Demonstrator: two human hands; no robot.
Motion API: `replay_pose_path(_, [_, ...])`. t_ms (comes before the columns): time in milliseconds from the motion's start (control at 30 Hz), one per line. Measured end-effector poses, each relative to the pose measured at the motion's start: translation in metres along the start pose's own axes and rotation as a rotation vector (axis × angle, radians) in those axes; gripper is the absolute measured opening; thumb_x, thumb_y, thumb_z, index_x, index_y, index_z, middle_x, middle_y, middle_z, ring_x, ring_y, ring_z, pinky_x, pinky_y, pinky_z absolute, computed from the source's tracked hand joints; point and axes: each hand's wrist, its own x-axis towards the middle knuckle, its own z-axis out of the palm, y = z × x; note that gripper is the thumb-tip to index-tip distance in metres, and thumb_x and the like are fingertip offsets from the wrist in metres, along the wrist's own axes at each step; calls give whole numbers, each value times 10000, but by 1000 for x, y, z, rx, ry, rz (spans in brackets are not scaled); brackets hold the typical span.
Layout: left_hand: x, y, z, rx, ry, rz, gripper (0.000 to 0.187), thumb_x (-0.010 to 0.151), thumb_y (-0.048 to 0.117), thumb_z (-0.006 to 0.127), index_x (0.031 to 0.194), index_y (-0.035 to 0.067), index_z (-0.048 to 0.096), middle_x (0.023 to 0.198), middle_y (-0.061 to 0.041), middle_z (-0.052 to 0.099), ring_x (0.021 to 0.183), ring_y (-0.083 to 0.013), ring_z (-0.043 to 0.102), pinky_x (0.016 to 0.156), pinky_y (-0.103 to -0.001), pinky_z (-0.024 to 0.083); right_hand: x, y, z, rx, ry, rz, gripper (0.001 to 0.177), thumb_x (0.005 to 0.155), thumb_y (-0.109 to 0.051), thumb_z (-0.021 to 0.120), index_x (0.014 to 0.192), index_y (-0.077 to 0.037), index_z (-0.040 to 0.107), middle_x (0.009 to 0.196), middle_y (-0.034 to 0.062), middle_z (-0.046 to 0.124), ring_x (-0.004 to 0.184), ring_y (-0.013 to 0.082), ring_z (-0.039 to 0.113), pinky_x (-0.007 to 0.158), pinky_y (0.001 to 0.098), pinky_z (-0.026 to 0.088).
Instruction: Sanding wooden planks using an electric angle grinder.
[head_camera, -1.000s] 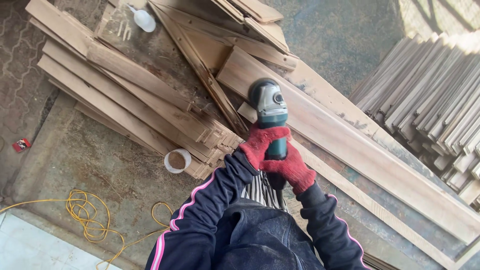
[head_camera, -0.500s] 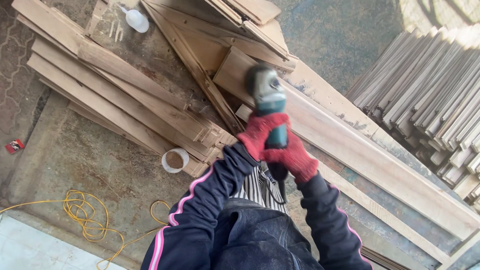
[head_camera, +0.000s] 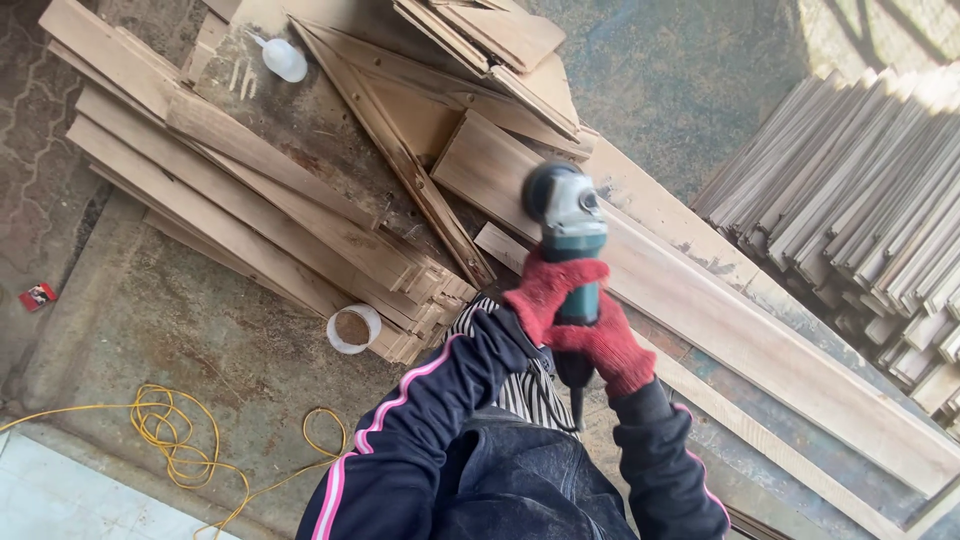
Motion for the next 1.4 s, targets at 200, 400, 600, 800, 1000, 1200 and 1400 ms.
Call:
replay_pose_path(200, [18,57,-39,-92,140,59,599,585,185,969,1105,97,684,848,-123,696,761,-259,729,691,-434,610,42,-52,44,-112,-132,-84,582,479,-278,995,974,-135,726,817,96,718,812,261,691,806,369,543])
replay_pose_path(400, [23,75,-28,-169,135,135,591,582,145,954,1093,66,668,819,-152,691,737,-304,744,694,-446,635,44,-74,36,-98,-129,-108,557,486,-266,978,961,-136,717,807,81,704,817,237,678,792,351,536])
replay_pose_path(600, [2,25,10,-61,23,64,772,554,192,998,1243,94,662,1003,-140,703,922,-271,719,847,-459,590,14,-30,-5,-87,-40,23,523,460,-208,985,912,-114,739,782,97,714,803,244,679,785,357,538])
replay_pose_path(800, [14,29,-18,-134,35,35,650,563,118,975,1146,100,688,862,-142,715,748,-295,747,701,-429,641,19,-43,17,-108,-88,9,555,467,-229,998,949,-128,741,808,97,726,814,252,688,807,370,541])
replay_pose_path(1000, [26,83,-55,-113,194,86,770,582,202,981,1237,86,593,907,-160,670,797,-304,736,711,-477,629,55,-69,57,-140,-197,-105,599,475,-282,988,989,-128,723,863,111,726,880,281,697,858,390,535])
replay_pose_path(1200, [31,44,-42,-168,178,57,681,626,160,939,1194,91,571,864,-160,661,744,-322,738,675,-474,645,39,-56,32,-111,-174,-108,611,455,-286,990,986,-137,725,856,100,728,881,268,702,859,376,537])
replay_pose_path(1400, [-10,-41,43,3,-25,-39,625,572,167,974,1128,97,696,847,-127,711,748,-266,730,692,-460,617,-25,20,-49,38,-2,2,566,445,-223,989,945,-119,747,813,99,730,810,243,688,793,371,544])
